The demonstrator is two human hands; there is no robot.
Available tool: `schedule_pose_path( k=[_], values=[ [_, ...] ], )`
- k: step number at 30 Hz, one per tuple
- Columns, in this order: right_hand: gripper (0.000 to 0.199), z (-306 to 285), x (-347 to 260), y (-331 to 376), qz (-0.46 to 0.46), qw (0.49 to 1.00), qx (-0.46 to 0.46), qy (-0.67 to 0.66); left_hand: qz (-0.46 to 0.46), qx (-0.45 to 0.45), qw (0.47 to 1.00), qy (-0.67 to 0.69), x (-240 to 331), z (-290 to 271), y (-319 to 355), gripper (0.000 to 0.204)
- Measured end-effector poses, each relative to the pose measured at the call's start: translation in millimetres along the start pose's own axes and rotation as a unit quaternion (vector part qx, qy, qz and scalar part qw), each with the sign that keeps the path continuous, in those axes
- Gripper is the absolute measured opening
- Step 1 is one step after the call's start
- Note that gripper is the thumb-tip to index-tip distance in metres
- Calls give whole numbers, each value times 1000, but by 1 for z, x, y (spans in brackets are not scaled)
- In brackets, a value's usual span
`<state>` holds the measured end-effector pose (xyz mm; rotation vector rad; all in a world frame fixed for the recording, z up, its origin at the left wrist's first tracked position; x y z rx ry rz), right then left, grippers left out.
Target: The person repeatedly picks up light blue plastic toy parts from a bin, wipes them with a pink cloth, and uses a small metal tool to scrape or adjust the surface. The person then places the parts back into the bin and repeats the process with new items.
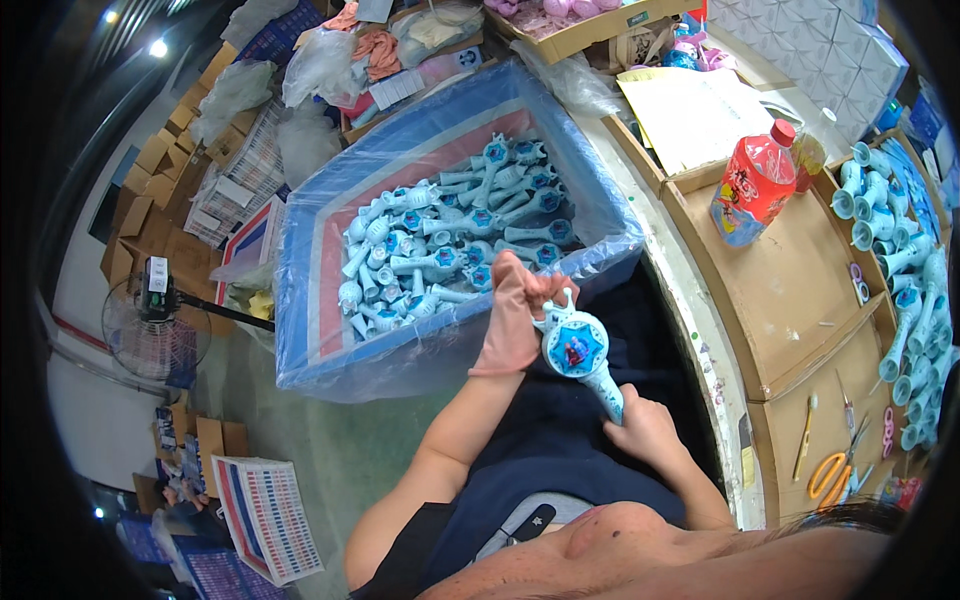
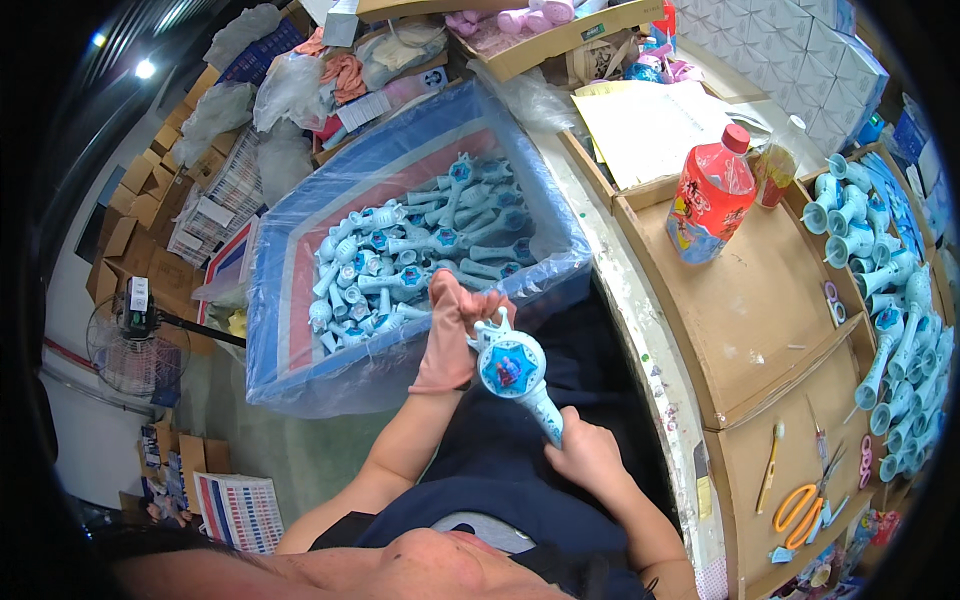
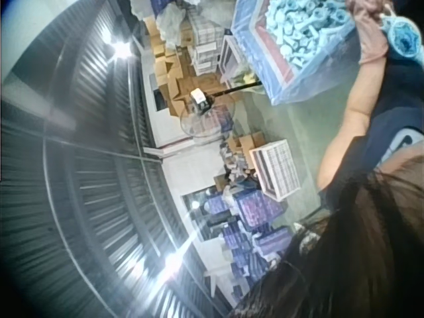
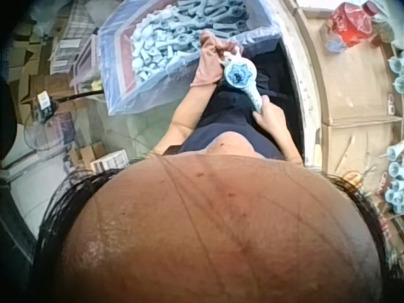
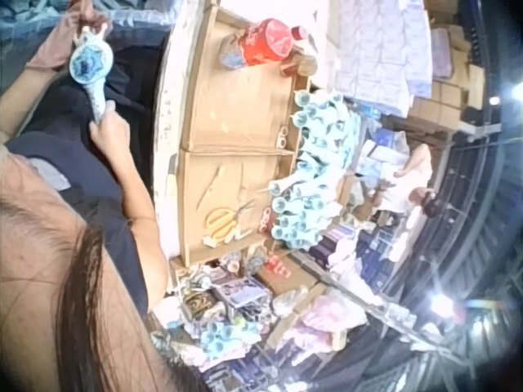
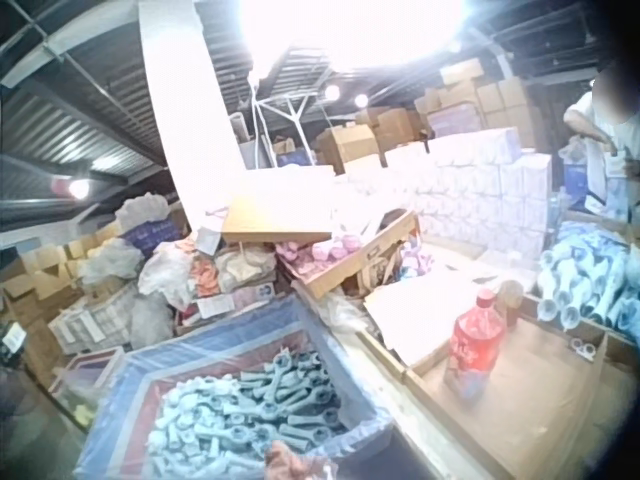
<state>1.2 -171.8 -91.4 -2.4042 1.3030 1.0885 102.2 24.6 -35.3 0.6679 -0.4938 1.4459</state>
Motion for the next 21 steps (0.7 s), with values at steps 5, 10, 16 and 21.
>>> schedule_pose_path(
  k=[5, 10, 16, 21],
  values=[
    [36, -5, 16, -9, -61, 970, 211, -109, 72, -24, 891, -448, 12, 34, 11, 30],
    [29, 5, 35, -26, -165, 930, 328, -4, 164, -92, 805, -563, 6, 92, 52, 35],
    [27, 12, 48, -26, -194, 885, 419, 56, 99, -163, 833, -519, 5, 105, 64, 31],
    [28, 2, 38, -21, -183, 882, 424, 94, -44, -170, 929, -327, -23, 65, 58, 38]
  ],
)
Point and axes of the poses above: each hand's wrist, its own y-axis away from the middle knuckle, its own z-axis out of the palm, x = y × z, the point moved 7 cm from there along -y, towards the middle knuckle, and after that the axes turned 10 degrees about -z, right-handed, at the moved point
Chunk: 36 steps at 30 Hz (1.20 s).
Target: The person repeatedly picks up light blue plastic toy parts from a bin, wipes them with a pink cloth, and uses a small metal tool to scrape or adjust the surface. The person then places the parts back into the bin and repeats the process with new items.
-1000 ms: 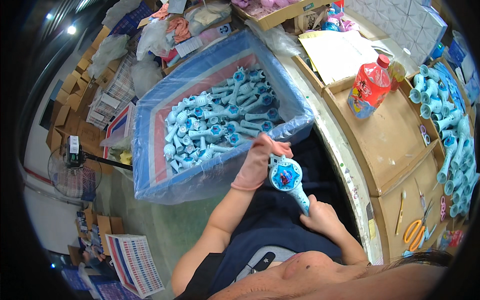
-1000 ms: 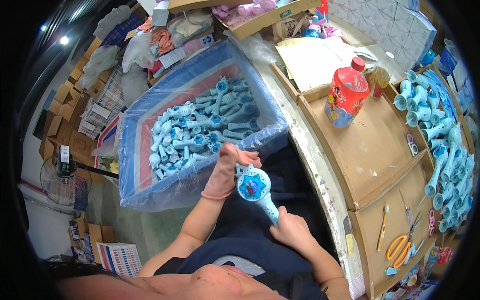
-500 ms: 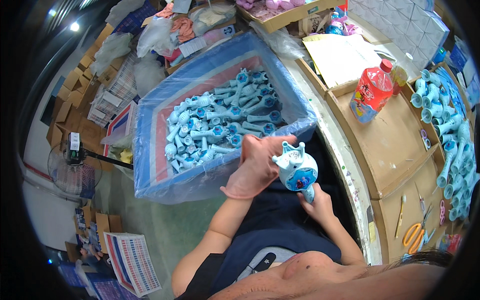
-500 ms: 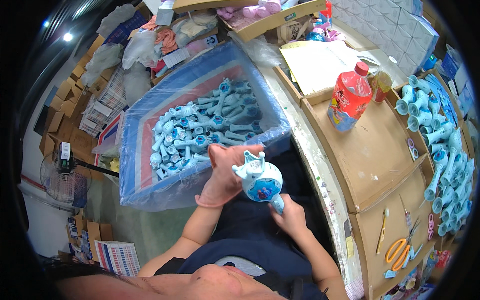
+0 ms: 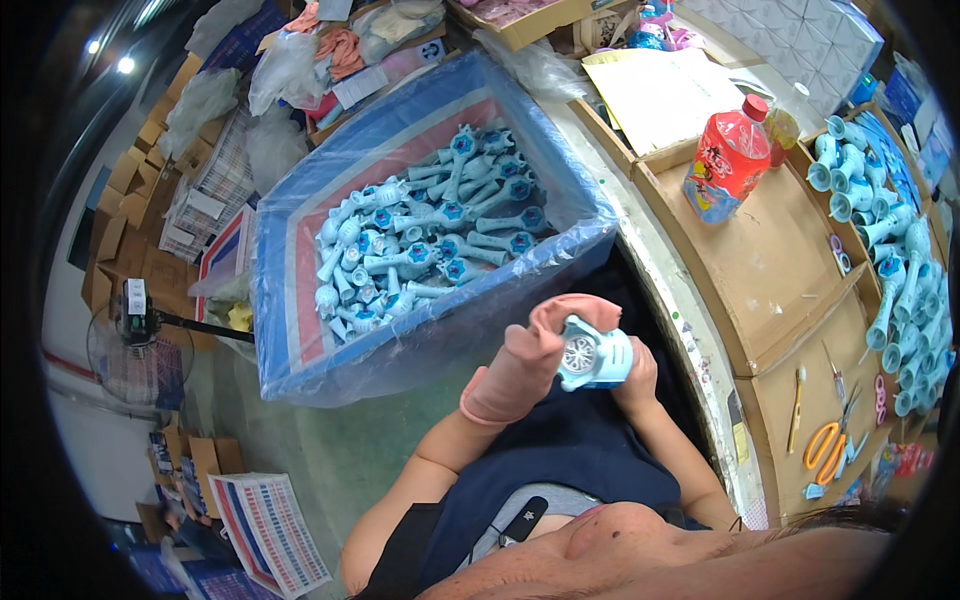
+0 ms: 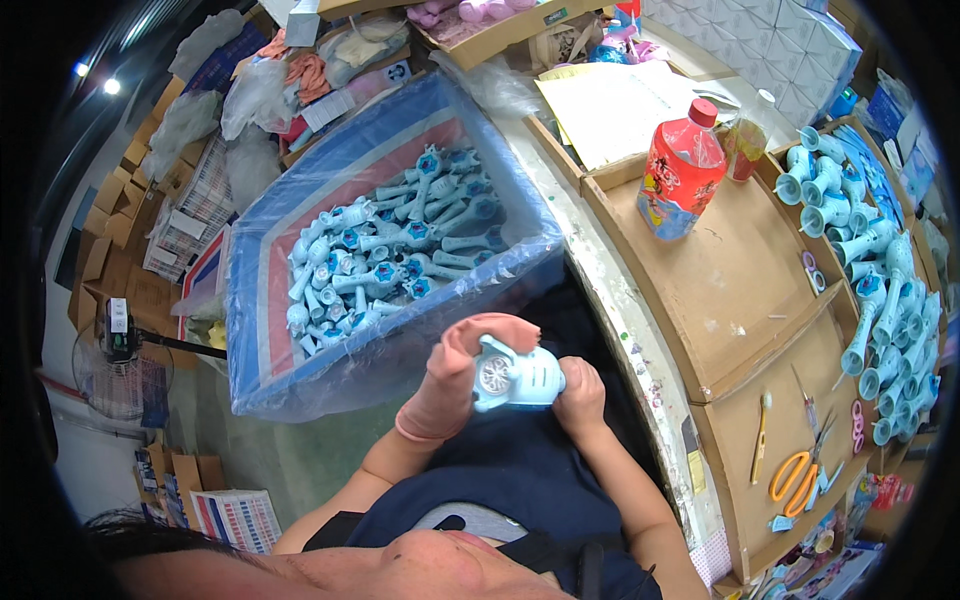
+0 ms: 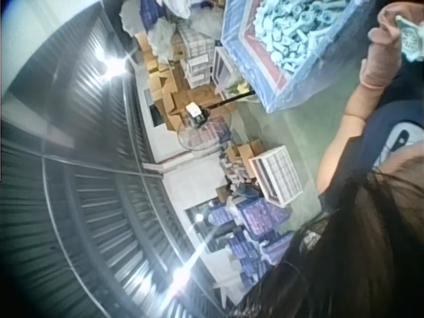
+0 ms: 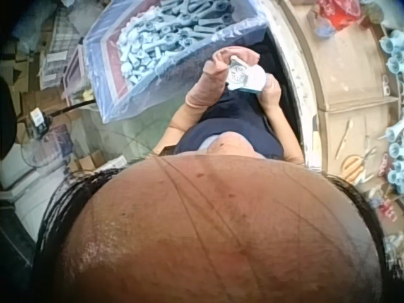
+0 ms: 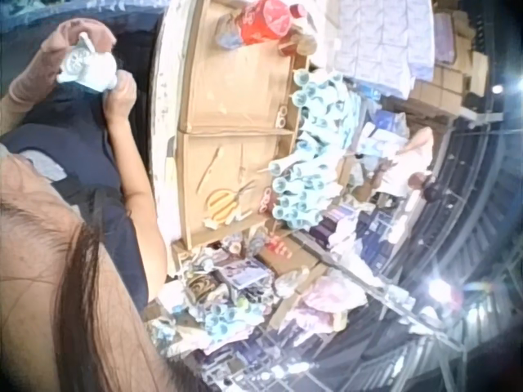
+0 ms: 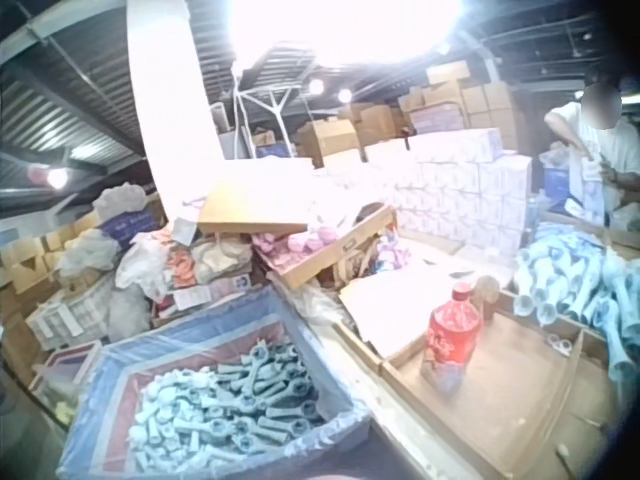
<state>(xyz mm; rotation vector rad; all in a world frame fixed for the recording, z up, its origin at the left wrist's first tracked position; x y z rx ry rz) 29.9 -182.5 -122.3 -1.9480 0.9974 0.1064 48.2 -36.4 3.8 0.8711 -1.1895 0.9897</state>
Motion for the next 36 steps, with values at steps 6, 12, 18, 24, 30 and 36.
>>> schedule_pose_path(
  k=[6, 12, 18, 24, 30, 36],
  values=[
    [32, -16, -3, -10, -31, 997, -53, -48, 121, 213, 958, -150, 17, -28, 3, 24],
    [39, -21, -28, -13, 11, 983, -134, -123, 117, 190, 963, -149, 44, -38, -5, 40],
    [39, 12, -50, 1, 317, 707, -218, -593, -131, -3, 898, 421, -25, 6, -6, 82],
    [44, 22, -63, 2, 320, 425, -190, -825, -125, -18, 919, 374, -54, 4, 6, 73],
    [35, 19, -36, -10, 276, 715, -229, -600, -76, 75, 992, -63, -66, -17, -6, 37],
    [84, -40, 14, -70, 237, 762, 136, -587, -59, -50, 877, -475, -43, 16, -9, 35]
  ],
)
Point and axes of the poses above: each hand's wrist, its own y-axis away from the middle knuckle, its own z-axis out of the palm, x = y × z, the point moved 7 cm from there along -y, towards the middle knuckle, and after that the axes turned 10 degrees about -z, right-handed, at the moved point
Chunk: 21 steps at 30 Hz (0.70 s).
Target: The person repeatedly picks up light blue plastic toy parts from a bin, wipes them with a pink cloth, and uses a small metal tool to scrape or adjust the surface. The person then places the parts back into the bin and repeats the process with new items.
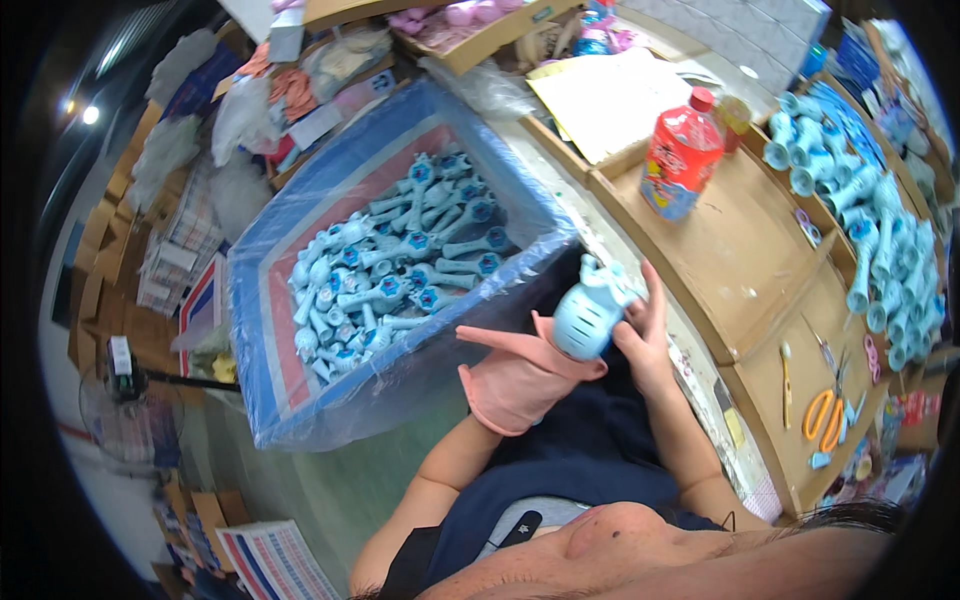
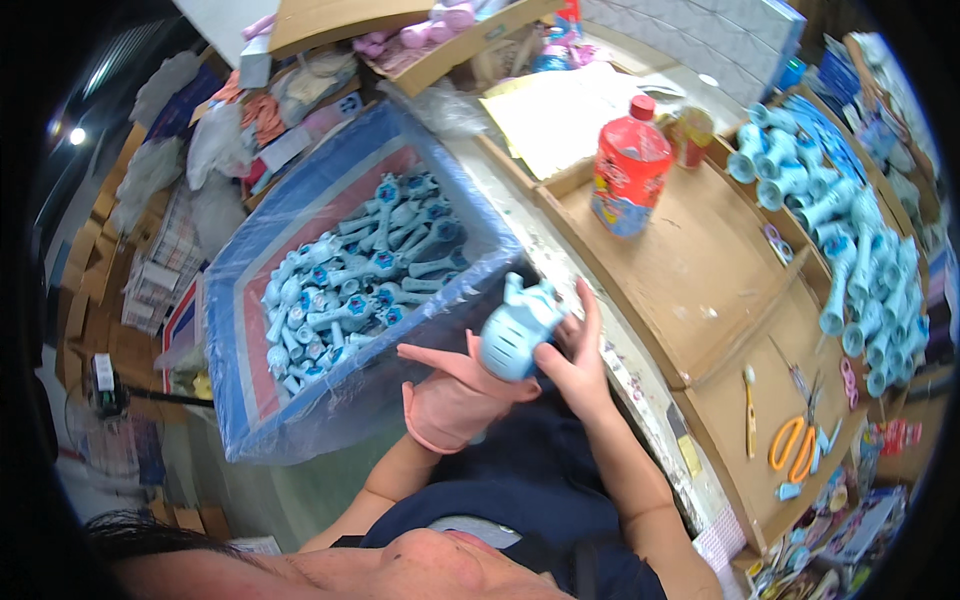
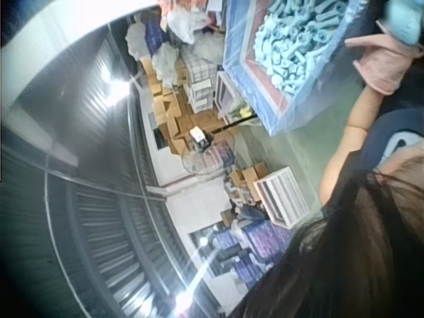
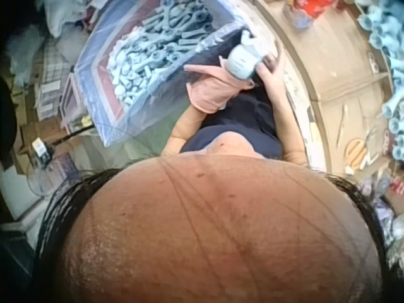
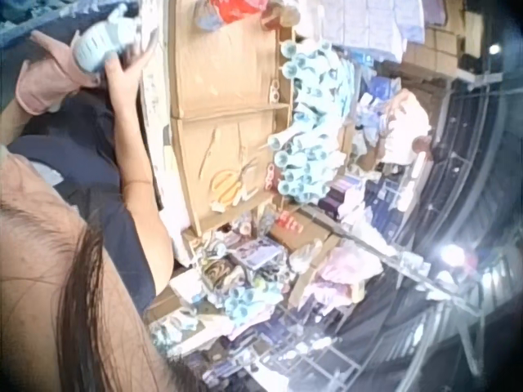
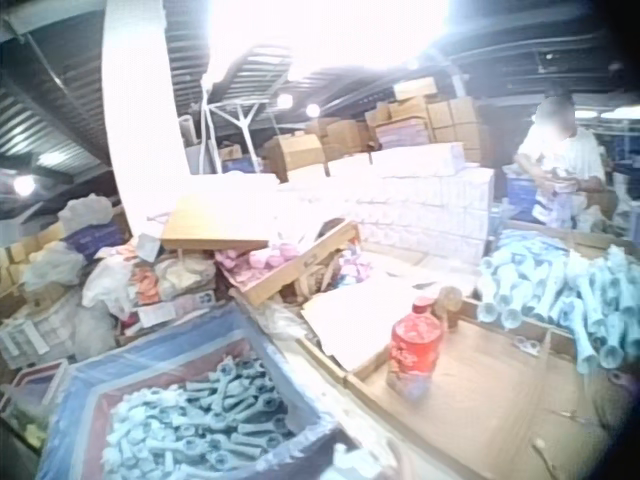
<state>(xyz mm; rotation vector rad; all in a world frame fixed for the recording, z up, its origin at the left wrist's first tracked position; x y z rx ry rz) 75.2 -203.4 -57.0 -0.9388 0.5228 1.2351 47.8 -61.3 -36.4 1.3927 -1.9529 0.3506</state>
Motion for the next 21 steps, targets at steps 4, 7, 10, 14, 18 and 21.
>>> schedule_pose_path(
  k=[4, 7, 10, 14, 18, 21],
  values=[
    [81, -7, -7, -18, 57, 990, 82, 104, -68, 76, 948, 300, 22, 29, 1, 44],
    [82, -24, -31, -33, 11, 993, 118, 18, -93, -135, 947, 276, 14, 51, 19, 42],
    [72, -30, -25, -44, 53, 985, 144, -74, -149, -249, 817, 499, 10, 48, 34, 30],
    [66, -10, -3, -37, 68, 986, 144, -54, -175, -273, 844, 427, 21, 29, 10, 14],
    [73, -4, -3, -30, 13, 991, 129, 35, -228, -197, 827, 475, 27, 27, -1, 11],
    [77, -28, -20, -37, -57, 984, 145, 87, -87, -98, 989, 66, 21, 19, 10, 26]
  ],
)
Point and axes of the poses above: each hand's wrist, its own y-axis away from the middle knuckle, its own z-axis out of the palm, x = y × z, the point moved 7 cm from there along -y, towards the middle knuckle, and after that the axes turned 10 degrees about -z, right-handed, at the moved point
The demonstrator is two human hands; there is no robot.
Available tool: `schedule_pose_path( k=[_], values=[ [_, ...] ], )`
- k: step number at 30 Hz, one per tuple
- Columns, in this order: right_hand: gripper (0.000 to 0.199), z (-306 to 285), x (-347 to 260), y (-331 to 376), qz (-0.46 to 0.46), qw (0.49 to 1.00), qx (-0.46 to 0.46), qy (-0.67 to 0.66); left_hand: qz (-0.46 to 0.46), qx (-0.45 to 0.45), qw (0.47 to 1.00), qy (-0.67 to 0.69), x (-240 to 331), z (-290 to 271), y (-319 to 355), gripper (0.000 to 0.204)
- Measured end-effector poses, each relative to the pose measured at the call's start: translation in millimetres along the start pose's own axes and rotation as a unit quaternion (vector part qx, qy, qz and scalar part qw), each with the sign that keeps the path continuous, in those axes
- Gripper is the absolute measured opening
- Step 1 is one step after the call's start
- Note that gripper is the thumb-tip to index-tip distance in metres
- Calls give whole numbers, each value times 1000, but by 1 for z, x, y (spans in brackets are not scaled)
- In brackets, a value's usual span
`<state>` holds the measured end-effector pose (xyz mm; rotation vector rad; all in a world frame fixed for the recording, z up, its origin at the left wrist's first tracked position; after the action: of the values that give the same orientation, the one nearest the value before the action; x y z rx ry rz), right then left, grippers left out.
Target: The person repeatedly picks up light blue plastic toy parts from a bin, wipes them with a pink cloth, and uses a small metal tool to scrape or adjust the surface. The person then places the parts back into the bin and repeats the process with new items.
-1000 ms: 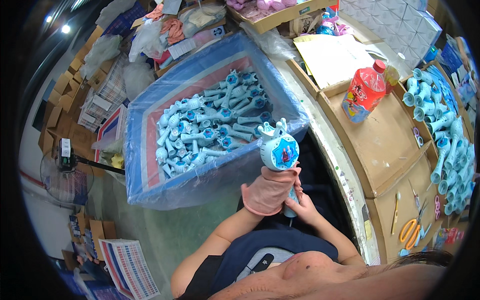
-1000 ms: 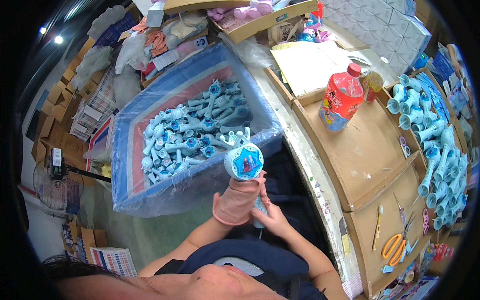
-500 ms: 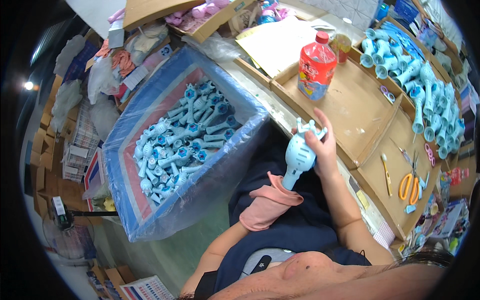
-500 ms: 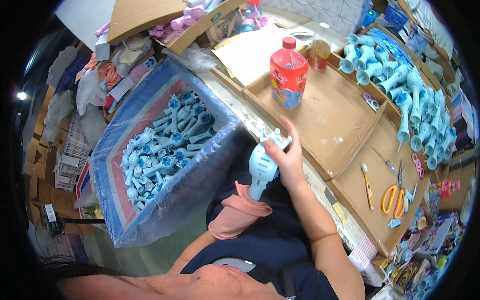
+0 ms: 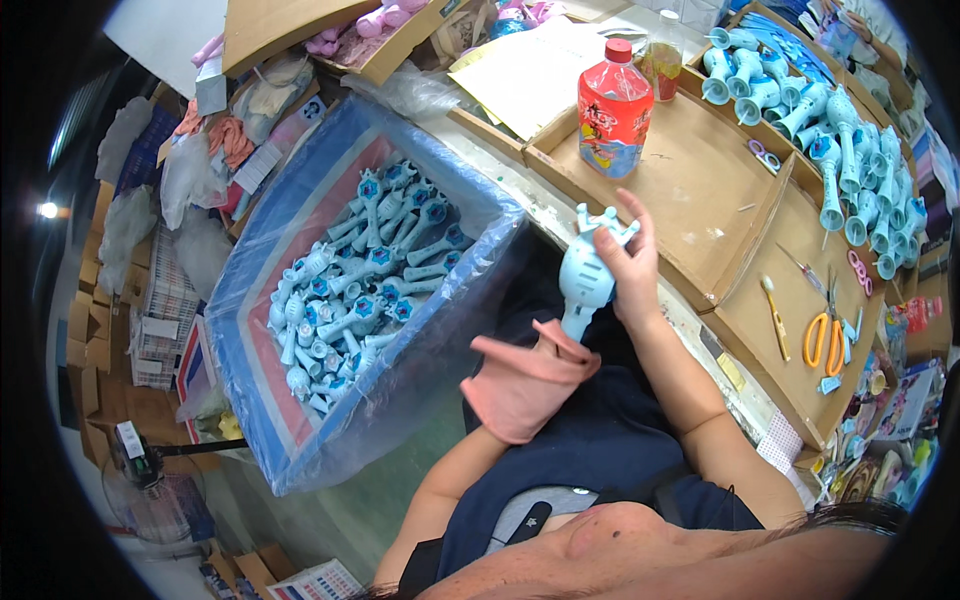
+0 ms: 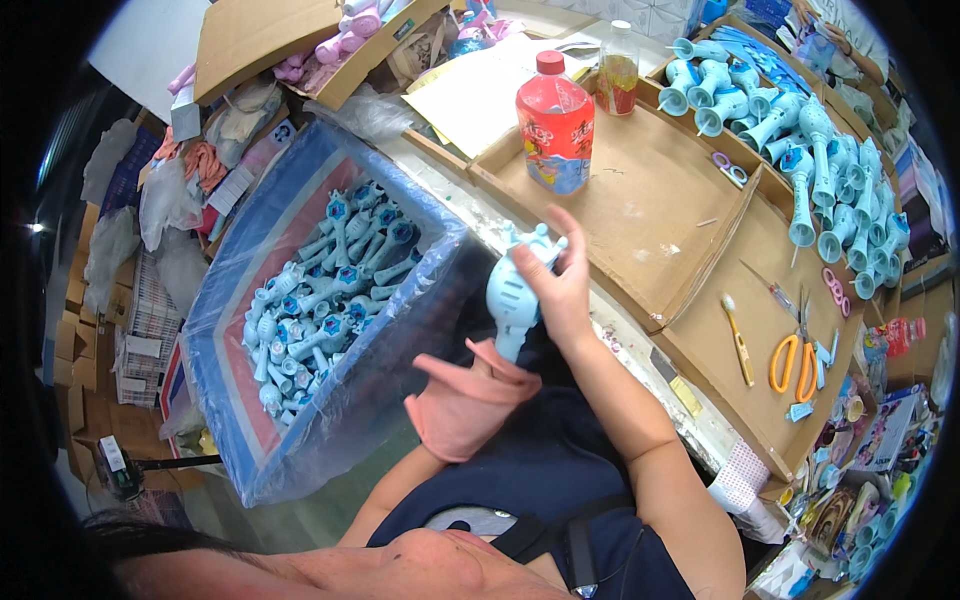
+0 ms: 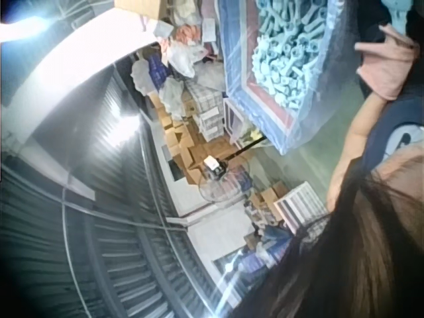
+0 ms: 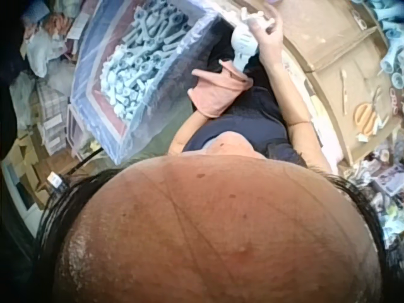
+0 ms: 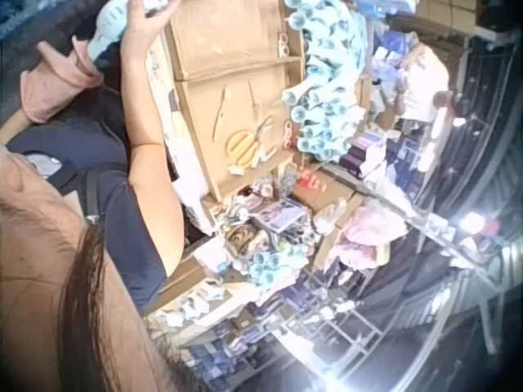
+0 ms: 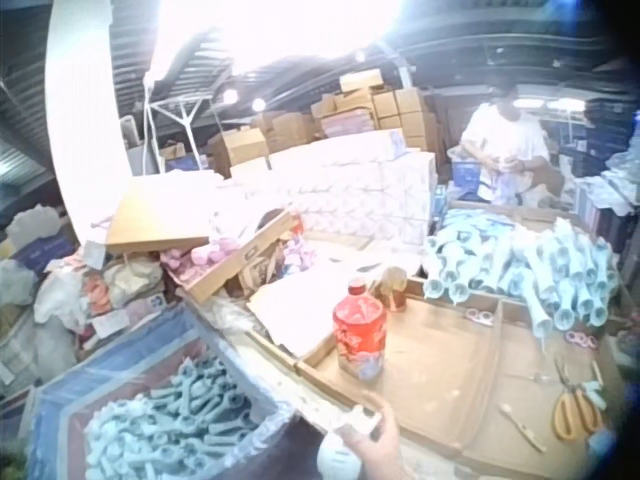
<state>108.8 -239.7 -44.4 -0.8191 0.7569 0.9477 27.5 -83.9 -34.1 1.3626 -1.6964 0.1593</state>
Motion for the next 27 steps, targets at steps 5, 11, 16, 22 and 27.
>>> schedule_pose_path(
  k=[5, 11, 16, 22, 27],
  values=[
    [77, 19, 9, -4, 50, 930, -150, -332, 187, -138, 972, -31, -9, 35, 12, 27],
    [93, 54, 17, 34, 128, 916, -254, -284, 15, -267, 774, 574, -8, 9, -14, 38],
    [97, 47, -15, 52, 92, 917, -324, -211, 176, 52, 971, 151, 0, -19, -4, 69],
    [87, 47, -28, 66, 82, 894, -389, -204, 217, 47, 974, 43, -17, -1, -7, 101],
    [69, 42, -32, 65, -9, 900, -403, -166, 122, -9, 969, 214, -38, -3, -29, 102]
  ],
)
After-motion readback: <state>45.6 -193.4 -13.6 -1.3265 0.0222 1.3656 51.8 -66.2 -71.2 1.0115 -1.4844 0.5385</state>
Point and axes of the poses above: each hand's wrist, its own y-axis away from the middle knuckle, its own z-axis out of the palm, x = y × z, the point moved 7 cm from there along -y, towards the middle knuckle, and after that the axes turned 10 degrees about -z, right-handed, at the moved point
